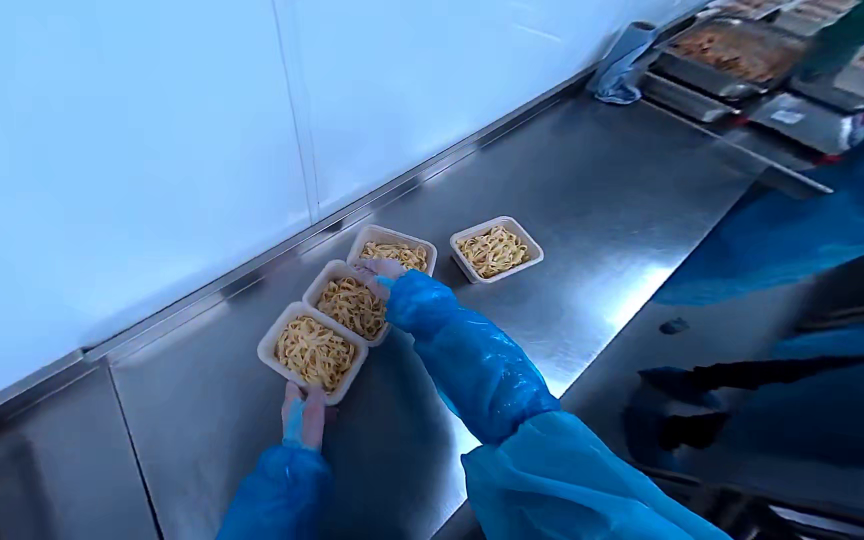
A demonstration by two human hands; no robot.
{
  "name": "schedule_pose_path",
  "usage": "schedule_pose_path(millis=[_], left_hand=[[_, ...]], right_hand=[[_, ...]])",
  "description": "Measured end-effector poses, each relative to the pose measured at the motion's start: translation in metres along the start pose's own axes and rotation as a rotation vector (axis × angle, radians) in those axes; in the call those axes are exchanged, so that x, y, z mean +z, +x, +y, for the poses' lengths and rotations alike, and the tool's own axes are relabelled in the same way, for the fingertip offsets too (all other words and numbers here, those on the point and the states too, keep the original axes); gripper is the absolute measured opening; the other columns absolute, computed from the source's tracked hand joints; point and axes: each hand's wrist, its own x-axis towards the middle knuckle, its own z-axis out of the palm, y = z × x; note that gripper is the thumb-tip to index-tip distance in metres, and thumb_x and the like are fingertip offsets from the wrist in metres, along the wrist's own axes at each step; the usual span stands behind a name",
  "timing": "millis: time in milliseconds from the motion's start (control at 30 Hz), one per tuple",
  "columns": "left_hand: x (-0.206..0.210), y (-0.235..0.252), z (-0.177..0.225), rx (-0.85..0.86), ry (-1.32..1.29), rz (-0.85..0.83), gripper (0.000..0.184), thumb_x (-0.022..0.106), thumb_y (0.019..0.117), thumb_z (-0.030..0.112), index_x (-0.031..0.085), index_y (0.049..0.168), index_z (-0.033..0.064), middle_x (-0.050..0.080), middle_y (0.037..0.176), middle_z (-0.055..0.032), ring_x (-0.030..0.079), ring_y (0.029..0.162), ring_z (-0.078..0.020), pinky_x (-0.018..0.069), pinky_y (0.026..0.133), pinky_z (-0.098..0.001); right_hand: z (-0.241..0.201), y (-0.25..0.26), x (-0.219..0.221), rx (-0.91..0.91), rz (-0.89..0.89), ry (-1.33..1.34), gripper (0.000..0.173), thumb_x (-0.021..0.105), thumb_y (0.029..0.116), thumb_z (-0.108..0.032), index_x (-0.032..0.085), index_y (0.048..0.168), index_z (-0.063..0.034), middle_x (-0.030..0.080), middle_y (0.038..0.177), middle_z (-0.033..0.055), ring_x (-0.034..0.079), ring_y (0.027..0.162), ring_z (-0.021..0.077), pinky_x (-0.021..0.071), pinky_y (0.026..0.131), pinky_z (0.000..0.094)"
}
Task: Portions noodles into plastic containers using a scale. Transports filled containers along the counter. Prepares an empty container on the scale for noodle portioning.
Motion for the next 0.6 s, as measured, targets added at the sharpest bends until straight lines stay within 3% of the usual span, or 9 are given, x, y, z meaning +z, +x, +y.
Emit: schedule_pose_path(millis=[67, 100, 167, 267, 333, 467, 533, 600], left_hand=[[0.001, 0.008, 0.011, -0.029, 0.03, 0.015, 0.036, 0.052, 0.1048, 0.015, 0.046, 0.137, 0.0006, 0.069, 0.099, -0.0205, 0.073, 0.069, -0.0263, 0.0633, 0.063, -0.0409], [-0.001, 0.015, 0.018, -0.032, 0.057, 0.02, 0.036, 0.054, 0.1038, 0.016, 0.048, 0.136, 0.0014, 0.069, 0.099, -0.0202, 0.073, 0.07, -0.0266, 0.0633, 0.064, -0.0419], [-0.007, 0.029, 0.029, -0.041, 0.118, 0.021, 0.034, 0.056, 0.1017, 0.016, 0.054, 0.133, 0.0041, 0.07, 0.102, -0.0194, 0.073, 0.074, -0.0272, 0.063, 0.066, -0.0437], [-0.013, 0.045, 0.04, -0.035, 0.147, -0.024, 0.032, 0.056, 0.1009, 0.016, 0.056, 0.131, 0.0055, 0.07, 0.101, -0.0183, 0.072, 0.072, -0.0256, 0.062, 0.064, -0.0412], [-0.012, 0.052, 0.045, -0.02, 0.128, -0.039, 0.03, 0.056, 0.1009, 0.015, 0.057, 0.129, 0.0053, 0.07, 0.1, -0.0184, 0.072, 0.07, -0.0258, 0.0619, 0.062, -0.0409], [-0.002, 0.059, 0.051, 0.007, 0.108, -0.042, 0.031, 0.053, 0.1025, 0.014, 0.056, 0.132, 0.0052, 0.069, 0.103, -0.0198, 0.072, 0.072, -0.0269, 0.0619, 0.063, -0.0424], [0.003, 0.061, 0.053, 0.022, 0.111, -0.038, 0.033, 0.052, 0.1034, 0.016, 0.054, 0.135, 0.0062, 0.069, 0.103, -0.019, 0.072, 0.07, -0.0262, 0.0618, 0.063, -0.0416], [0.003, 0.06, 0.053, 0.028, 0.11, -0.032, 0.033, 0.052, 0.1034, 0.015, 0.053, 0.135, 0.0058, 0.069, 0.102, -0.0189, 0.071, 0.069, -0.0261, 0.0617, 0.062, -0.0415]], right_hand=[[0.008, -0.016, -0.013, 0.025, 0.063, 0.134, 0.045, 0.042, 0.1112, -0.026, 0.048, 0.153, -0.0116, 0.063, 0.139, 0.0192, 0.061, 0.128, 0.0352, 0.0462, 0.109, 0.0572], [0.02, -0.025, -0.025, 0.057, 0.179, 0.179, 0.044, 0.044, 0.1096, -0.026, 0.051, 0.152, -0.0148, 0.065, 0.136, 0.0175, 0.063, 0.126, 0.0333, 0.0472, 0.108, 0.0565], [0.058, -0.05, -0.057, 0.227, 0.381, 0.168, 0.042, 0.051, 0.107, -0.033, 0.057, 0.145, -0.0145, 0.068, 0.129, 0.0172, 0.065, 0.119, 0.0342, 0.0503, 0.103, 0.0597], [0.133, -0.092, -0.074, 0.507, 0.412, -0.03, 0.044, 0.054, 0.1028, -0.041, 0.066, 0.131, -0.0082, 0.069, 0.12, 0.0252, 0.065, 0.113, 0.0466, 0.049, 0.093, 0.0717], [0.162, -0.101, -0.063, 0.491, 0.41, -0.054, 0.034, 0.056, 0.1038, -0.031, 0.073, 0.121, -0.0065, 0.067, 0.123, 0.0257, 0.063, 0.117, 0.0466, 0.0477, 0.096, 0.0711], [0.168, -0.089, -0.053, 0.39, 0.367, -0.01, 0.034, 0.048, 0.1073, -0.018, 0.07, 0.131, -0.0118, 0.066, 0.134, 0.0182, 0.059, 0.13, 0.0372, 0.0432, 0.11, 0.0616], [0.162, -0.071, -0.06, 0.437, 0.361, 0.063, 0.039, 0.045, 0.1026, -0.007, 0.069, 0.134, -0.0118, 0.067, 0.132, 0.0182, 0.061, 0.126, 0.0371, 0.0454, 0.105, 0.0621], [0.162, -0.043, -0.071, 0.525, 0.372, 0.224, 0.05, 0.044, 0.0963, -0.001, 0.065, 0.139, -0.0146, 0.069, 0.126, 0.0164, 0.067, 0.111, 0.0333, 0.0515, 0.093, 0.0583]])
